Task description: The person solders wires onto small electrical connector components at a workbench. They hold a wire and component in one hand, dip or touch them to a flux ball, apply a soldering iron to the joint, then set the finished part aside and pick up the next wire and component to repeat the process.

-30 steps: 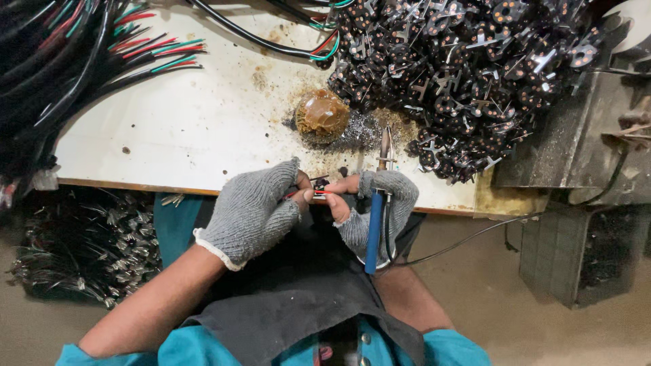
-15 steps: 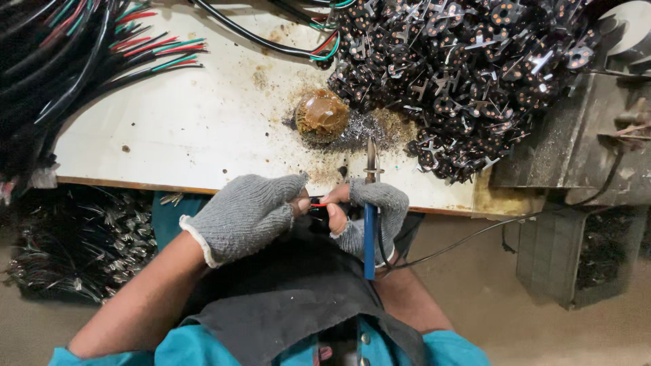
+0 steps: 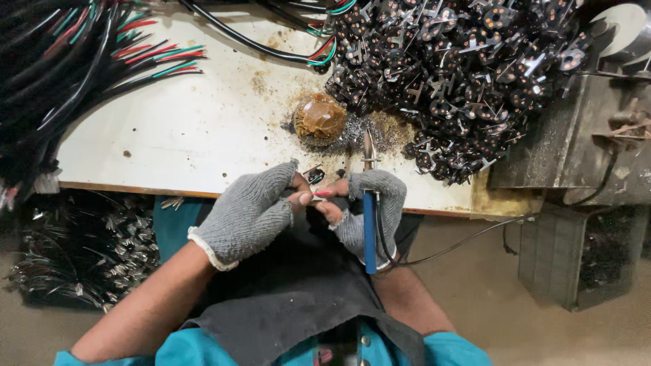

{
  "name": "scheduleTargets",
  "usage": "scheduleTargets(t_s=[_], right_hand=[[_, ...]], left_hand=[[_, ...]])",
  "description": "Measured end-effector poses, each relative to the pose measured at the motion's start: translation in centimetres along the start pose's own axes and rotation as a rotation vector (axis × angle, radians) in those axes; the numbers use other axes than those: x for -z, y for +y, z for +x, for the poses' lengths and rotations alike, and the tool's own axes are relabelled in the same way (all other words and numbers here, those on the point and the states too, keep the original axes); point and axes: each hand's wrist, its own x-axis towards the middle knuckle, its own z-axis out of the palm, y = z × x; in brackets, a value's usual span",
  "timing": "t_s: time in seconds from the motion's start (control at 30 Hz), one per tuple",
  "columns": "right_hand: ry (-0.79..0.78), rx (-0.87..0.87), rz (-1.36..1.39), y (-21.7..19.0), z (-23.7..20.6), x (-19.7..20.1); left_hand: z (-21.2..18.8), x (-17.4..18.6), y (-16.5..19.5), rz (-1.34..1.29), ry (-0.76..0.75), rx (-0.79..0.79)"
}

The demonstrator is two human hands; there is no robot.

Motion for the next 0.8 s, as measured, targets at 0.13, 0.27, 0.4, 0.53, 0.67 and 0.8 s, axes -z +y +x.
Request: scheduleTargets(t_s=[0.13, 0.27, 0.4, 0.53, 0.67, 0.8], right_hand=[[-0.043, -0.068, -0.095, 1.0, -1.2, 0.0], [-0.102, -0.019, -0.166, 1.8, -1.9, 0.5], [-0.078, -0.093, 0.119, 2.3, -2.3, 0.1], [-0.160, -0.154, 0.271, 2.8, -2.3, -0.1], [-0.138, -0.035, 0.289, 2.8, -2.3, 0.1], [-0.090, 0.037, 0.173, 2.4, -2.1, 0.1]], left_hand=[[-0.1, -0.1, -0.1, 0.010, 0.016, 0.005], [-0.2, -0.3, -0.3, 0.037, 0.063, -0.073], [-0.2, -0.4, -0.6, 0.054, 0.058, -0.074], [-0.1, -0.2, -1.0, 0.023, 0.035, -0.130], [0.1, -0.2, -1.3, 0.058, 0.037, -0.158], [0.0, -0.6, -1.7, 0.090, 0.069, -0.188]])
